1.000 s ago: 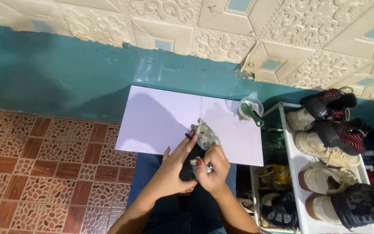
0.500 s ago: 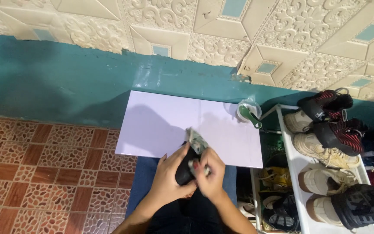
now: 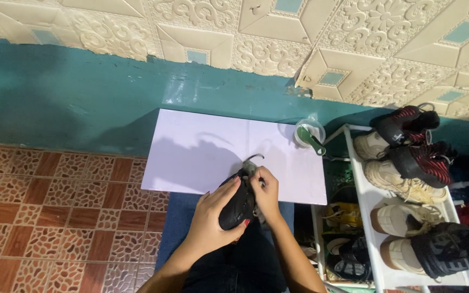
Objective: The person wipes a black sneaker with a cloth, rotating the shoe to clean the upper, sides, and sole. The shoe is held in one hand while the other hand scrubs with the cloth.
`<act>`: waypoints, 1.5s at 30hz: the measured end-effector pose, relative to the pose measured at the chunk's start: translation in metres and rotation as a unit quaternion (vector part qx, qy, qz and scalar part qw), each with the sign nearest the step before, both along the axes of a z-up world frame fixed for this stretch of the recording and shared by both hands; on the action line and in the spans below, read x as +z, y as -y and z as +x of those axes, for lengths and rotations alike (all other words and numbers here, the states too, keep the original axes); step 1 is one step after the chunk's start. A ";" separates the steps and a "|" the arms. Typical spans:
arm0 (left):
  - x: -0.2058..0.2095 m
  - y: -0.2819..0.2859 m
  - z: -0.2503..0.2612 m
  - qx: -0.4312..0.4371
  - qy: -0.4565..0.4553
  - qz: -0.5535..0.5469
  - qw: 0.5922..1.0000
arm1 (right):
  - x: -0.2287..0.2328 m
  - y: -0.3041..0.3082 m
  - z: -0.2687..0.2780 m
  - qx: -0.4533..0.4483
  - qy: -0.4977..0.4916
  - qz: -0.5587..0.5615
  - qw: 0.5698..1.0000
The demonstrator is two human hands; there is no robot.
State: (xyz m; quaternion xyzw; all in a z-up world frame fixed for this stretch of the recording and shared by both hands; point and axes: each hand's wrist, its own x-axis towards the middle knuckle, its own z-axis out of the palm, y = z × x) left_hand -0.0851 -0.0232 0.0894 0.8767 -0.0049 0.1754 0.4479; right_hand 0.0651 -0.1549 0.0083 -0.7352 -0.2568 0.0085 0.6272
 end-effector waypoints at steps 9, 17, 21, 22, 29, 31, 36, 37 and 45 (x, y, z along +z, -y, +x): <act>-0.005 -0.007 0.009 0.011 0.014 -0.015 1.000 | 0.059 -0.014 -0.047 0.026 0.166 0.124 0.978; -0.003 -0.011 0.004 -0.019 0.032 -0.109 0.993 | -0.020 -0.010 0.012 -0.060 -0.024 -0.006 0.998; -0.002 -0.009 0.007 -0.007 0.050 -0.140 0.989 | 0.030 -0.006 -0.020 -0.013 0.044 0.002 0.999; -0.001 -0.009 0.008 -0.005 0.049 -0.142 0.989 | 0.042 -0.007 -0.031 -0.011 0.043 0.001 0.999; 0.006 -0.012 0.004 -0.042 0.039 -0.165 0.985 | 0.047 0.002 -0.032 0.046 0.115 0.018 0.992; 0.006 -0.014 0.001 -0.050 0.039 -0.170 0.983 | 0.017 0.006 -0.010 0.061 0.092 0.000 0.994; 0.002 -0.010 0.003 -0.036 0.038 -0.133 0.990 | -0.033 0.018 0.032 -0.038 -0.065 -0.119 0.990; 0.001 -0.011 0.004 -0.033 0.042 -0.133 0.990 | -0.025 0.017 0.025 -0.035 -0.061 -0.119 0.990; 0.005 -0.011 0.003 -0.026 0.027 -0.200 0.979 | 0.038 0.005 -0.025 0.062 0.034 0.005 0.997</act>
